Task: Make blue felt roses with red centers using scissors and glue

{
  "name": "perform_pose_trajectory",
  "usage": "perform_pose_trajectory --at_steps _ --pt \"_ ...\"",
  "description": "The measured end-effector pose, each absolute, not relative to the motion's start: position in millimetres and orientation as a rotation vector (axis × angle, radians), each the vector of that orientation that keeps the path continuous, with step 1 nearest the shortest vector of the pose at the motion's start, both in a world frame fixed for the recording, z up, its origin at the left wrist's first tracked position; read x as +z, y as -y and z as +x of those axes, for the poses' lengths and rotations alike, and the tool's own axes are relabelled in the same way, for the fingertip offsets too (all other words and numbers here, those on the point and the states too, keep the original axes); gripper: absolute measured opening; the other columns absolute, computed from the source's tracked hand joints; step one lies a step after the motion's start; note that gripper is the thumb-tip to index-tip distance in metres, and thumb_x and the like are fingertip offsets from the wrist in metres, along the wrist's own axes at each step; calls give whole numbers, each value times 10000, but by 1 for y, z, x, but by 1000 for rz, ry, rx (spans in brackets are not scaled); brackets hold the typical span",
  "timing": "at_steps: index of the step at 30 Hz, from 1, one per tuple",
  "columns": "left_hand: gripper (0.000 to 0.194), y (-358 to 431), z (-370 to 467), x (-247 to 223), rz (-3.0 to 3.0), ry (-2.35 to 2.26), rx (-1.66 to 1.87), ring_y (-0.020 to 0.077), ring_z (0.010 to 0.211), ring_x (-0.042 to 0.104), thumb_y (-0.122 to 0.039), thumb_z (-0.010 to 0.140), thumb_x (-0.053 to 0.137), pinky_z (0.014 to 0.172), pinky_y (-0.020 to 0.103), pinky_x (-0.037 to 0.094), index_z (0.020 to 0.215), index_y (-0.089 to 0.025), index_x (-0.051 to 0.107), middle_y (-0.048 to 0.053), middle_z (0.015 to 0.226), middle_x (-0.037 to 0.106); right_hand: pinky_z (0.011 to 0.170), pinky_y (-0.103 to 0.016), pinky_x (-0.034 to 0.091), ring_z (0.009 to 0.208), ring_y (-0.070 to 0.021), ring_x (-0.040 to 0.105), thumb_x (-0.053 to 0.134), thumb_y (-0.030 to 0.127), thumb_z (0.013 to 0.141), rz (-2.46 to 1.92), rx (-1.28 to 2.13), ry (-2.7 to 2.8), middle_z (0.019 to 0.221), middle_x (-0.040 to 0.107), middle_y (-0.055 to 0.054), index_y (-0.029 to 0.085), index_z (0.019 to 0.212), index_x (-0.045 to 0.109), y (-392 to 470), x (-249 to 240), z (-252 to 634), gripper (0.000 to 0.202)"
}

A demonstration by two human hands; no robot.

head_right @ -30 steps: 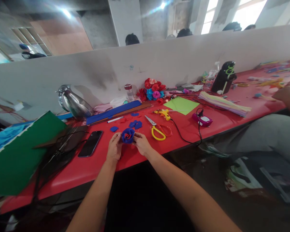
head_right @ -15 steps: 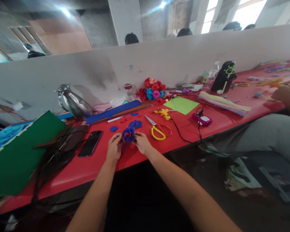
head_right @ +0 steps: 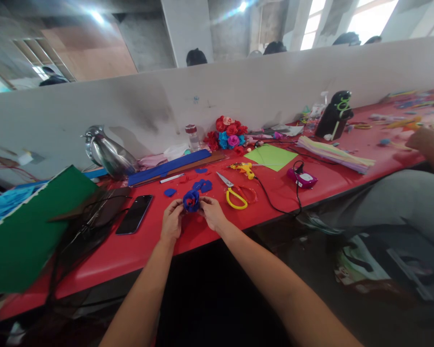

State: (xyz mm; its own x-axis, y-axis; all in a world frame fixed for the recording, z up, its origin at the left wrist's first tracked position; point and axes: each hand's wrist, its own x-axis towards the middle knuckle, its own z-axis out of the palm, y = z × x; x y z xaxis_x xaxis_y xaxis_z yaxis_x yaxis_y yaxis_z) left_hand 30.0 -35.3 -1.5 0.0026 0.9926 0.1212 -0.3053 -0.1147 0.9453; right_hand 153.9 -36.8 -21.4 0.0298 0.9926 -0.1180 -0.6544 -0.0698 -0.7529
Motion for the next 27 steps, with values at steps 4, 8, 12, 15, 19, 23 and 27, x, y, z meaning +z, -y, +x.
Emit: perform_pose_trajectory --at_steps 4,8,12,15,19,23,27 --pt "174 35 30 -2 1019 -895 1376 103 594 530 -271 592 775 588 210 402 669 -165 662 -27 616 613 579 -223 449 569 -89 564 807 231 524 -766 1491 593 622 648 29 172 675 650 38 -21 154 226" --pt "228 31 26 -4 941 -877 1377 80 511 503 -312 586 787 533 200 387 627 -160 622 -36 563 586 563 -223 433 535 -76 534 789 228 551 -750 1501 623 611 638 33 174 700 665 40 -17 155 202" --pt "238 26 19 -3 820 -858 1354 105 544 581 -302 589 788 559 222 441 669 -165 610 -12 613 637 588 -219 434 573 -74 554 780 201 563 -731 1502 667 683 666 20 176 784 697 45 -12 155 237" --pt "195 25 16 -2 699 -816 1279 112 562 614 -230 603 778 579 225 468 694 -157 621 3 648 671 609 -212 432 640 -81 584 785 181 571 -719 1495 702 739 675 23 194 840 701 48 -10 154 282" --pt "137 25 15 0 694 -790 1229 112 558 620 -197 650 746 560 215 466 716 -147 637 14 660 683 626 -214 441 669 -86 606 808 219 588 -694 1473 734 768 674 28 201 859 699 47 -11 153 292" --pt "133 27 16 0 719 -775 1202 118 563 623 -195 665 750 550 215 460 729 -147 644 20 669 690 664 -234 472 685 -98 627 838 256 571 -668 1469 722 782 682 22 191 842 694 46 -14 153 315" --pt "158 29 18 1 768 -744 1199 115 564 621 -214 663 772 570 221 465 751 -150 658 21 677 693 688 -245 487 666 -94 621 850 287 556 -664 1451 711 749 671 31 185 795 681 46 -15 152 310"
